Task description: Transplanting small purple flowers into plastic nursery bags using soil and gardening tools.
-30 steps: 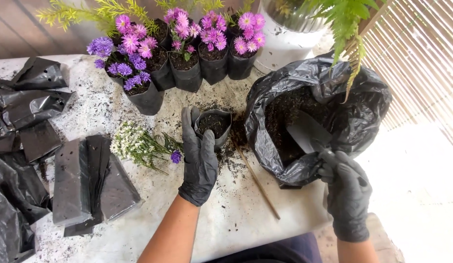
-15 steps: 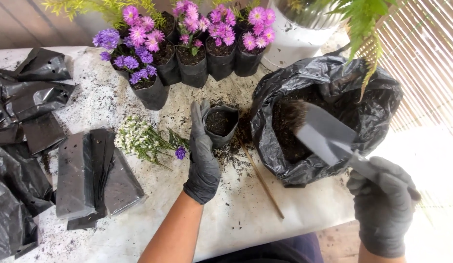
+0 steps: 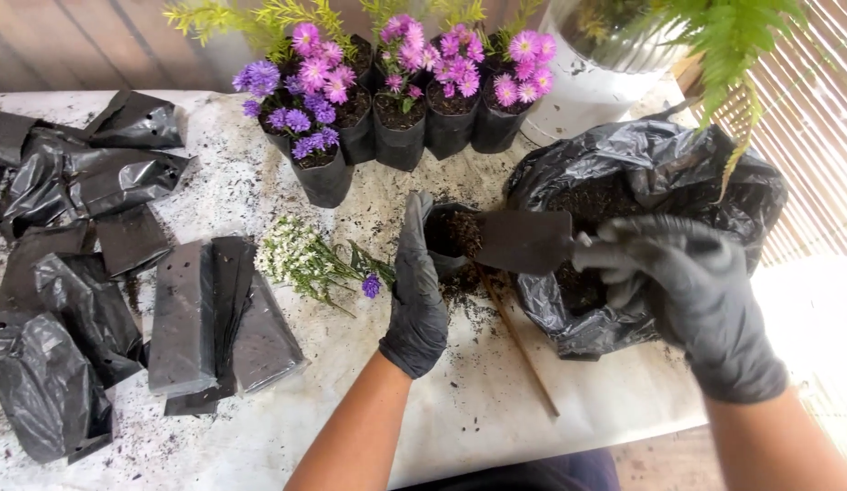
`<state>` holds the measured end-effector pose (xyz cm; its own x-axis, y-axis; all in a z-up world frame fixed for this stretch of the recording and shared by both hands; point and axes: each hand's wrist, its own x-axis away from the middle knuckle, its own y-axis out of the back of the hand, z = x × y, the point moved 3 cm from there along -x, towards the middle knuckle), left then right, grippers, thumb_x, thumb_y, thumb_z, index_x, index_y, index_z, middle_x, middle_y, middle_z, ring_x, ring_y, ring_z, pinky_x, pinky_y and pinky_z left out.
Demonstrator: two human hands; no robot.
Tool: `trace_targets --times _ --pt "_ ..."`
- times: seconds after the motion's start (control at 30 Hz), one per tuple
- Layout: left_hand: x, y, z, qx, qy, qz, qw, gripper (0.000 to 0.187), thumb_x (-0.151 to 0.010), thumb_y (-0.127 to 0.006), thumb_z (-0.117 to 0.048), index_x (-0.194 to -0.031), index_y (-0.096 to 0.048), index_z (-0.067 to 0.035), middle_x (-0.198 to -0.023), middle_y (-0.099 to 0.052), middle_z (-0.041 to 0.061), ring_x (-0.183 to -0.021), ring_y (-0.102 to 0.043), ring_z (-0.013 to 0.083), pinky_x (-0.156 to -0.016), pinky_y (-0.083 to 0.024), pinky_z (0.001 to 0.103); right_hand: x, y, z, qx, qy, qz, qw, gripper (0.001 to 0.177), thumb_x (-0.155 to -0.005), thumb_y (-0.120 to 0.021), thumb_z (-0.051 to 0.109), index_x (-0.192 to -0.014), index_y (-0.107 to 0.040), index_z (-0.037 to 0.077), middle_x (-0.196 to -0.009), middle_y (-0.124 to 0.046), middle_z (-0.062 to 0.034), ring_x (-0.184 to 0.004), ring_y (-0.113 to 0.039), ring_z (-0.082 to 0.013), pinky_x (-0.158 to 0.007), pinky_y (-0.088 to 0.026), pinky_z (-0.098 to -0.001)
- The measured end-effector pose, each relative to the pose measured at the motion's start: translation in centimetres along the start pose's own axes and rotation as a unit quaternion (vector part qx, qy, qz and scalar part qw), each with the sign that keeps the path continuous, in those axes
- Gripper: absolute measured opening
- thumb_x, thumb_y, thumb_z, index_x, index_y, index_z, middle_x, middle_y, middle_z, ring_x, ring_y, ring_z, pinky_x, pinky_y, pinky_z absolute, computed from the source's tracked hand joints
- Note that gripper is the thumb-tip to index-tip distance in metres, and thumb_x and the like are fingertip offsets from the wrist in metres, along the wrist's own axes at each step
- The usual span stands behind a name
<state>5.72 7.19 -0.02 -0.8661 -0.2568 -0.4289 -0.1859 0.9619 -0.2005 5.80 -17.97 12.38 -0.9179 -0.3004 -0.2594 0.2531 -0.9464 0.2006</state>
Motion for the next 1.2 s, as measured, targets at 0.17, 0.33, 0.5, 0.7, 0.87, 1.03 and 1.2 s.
trace_targets --times 0.17,0.33,0.5,0.7,0.87,1.03,1.2 --pt "0.7 0.1 1.0 0.115 -0.002 0.034 0.993 0.070 -0.111 -0.038 -0.059 -0.165 -0.019 -0.019 -0.173 -0.018 0.015 -0.156 -0.034 0.0369 -0.113 -0.057 0.053 -7.3 -5.3 8.7 0.226 -0.444 -0.069 0.864 0.013 -0.103 -0.072 0.016 -0.108 -0.083 0.011 -0.086 -0.085 -0.0132 -0.056 -0.069 -0.0225 -0.040 -0.047 -0.0283" --pt "0.1 0.7 -1.4 -0.048 -0.080 0.041 0.995 0.063 -0.114 -0.029 -0.059 -0.163 -0.029 -0.019 -0.169 -0.027 0.015 -0.150 -0.042 0.0354 -0.123 -0.042 0.051 -4.6 -5.6 12.5 0.267 -0.196 -0.061 0.942 0.019 -0.100 -0.071 0.014 -0.091 -0.075 -0.003 -0.083 -0.086 -0.0153 -0.047 -0.072 -0.0201 -0.032 -0.056 -0.0291" --pt "0.2 1.6 -1.2 -0.332 -0.136 0.049 0.932 0.069 -0.108 -0.030 -0.061 -0.161 -0.039 -0.018 -0.174 -0.020 0.010 -0.166 -0.010 0.0410 -0.136 -0.011 0.063 3.4 7.6 -1.3 0.359 -0.202 0.004 0.911 0.047 -0.106 -0.039 0.010 -0.146 -0.064 0.011 -0.115 -0.076 -0.0088 -0.068 -0.063 -0.0216 -0.056 -0.045 -0.0280" --pt "-0.3 1.1 -1.5 -0.375 -0.119 0.028 0.919 0.067 -0.105 -0.029 -0.062 -0.138 -0.066 -0.017 -0.167 -0.030 0.012 -0.160 -0.019 0.0449 -0.127 -0.018 0.075 7.6 6.3 -2.3 0.142 0.017 -0.190 0.971 0.026 -0.108 -0.063 0.001 -0.133 -0.063 0.007 -0.118 -0.072 -0.0087 -0.078 -0.069 -0.0051 -0.077 -0.060 -0.0098" --pt "-0.7 0.7 -3.2 -0.308 -0.171 -0.002 0.936 0.066 -0.110 -0.022 -0.065 -0.153 -0.046 -0.021 -0.162 -0.041 0.019 -0.154 -0.039 0.0412 -0.129 -0.034 0.063 9.6 3.9 -5.2 0.372 0.049 -0.214 0.902 0.014 -0.104 -0.069 -0.001 -0.116 -0.071 -0.008 -0.114 -0.074 -0.0281 -0.091 -0.075 -0.0284 -0.082 -0.065 -0.0323" --pt "-0.1 0.8 -2.4 -0.302 -0.155 0.009 0.941 0.072 -0.111 -0.018 -0.065 -0.157 -0.037 -0.013 -0.165 -0.037 0.017 -0.160 -0.030 0.0430 -0.135 -0.025 0.063 12.1 3.4 -7.0 0.069 -0.123 -0.340 0.930 0.016 -0.101 -0.068 0.006 -0.116 -0.070 0.001 -0.106 -0.074 -0.0151 -0.076 -0.068 -0.0160 -0.071 -0.058 -0.0221" --pt "-0.1 0.8 -1.7 -0.313 -0.151 0.022 0.937 0.073 -0.111 -0.017 -0.063 -0.159 -0.034 -0.011 -0.165 -0.037 0.015 -0.160 -0.030 0.0415 -0.135 -0.027 0.061 11.4 3.0 -9.5 -0.014 -0.119 -0.349 0.929 0.014 -0.101 -0.065 0.005 -0.112 -0.071 0.001 -0.099 -0.075 -0.0180 -0.066 -0.069 -0.0185 -0.060 -0.060 -0.0234"
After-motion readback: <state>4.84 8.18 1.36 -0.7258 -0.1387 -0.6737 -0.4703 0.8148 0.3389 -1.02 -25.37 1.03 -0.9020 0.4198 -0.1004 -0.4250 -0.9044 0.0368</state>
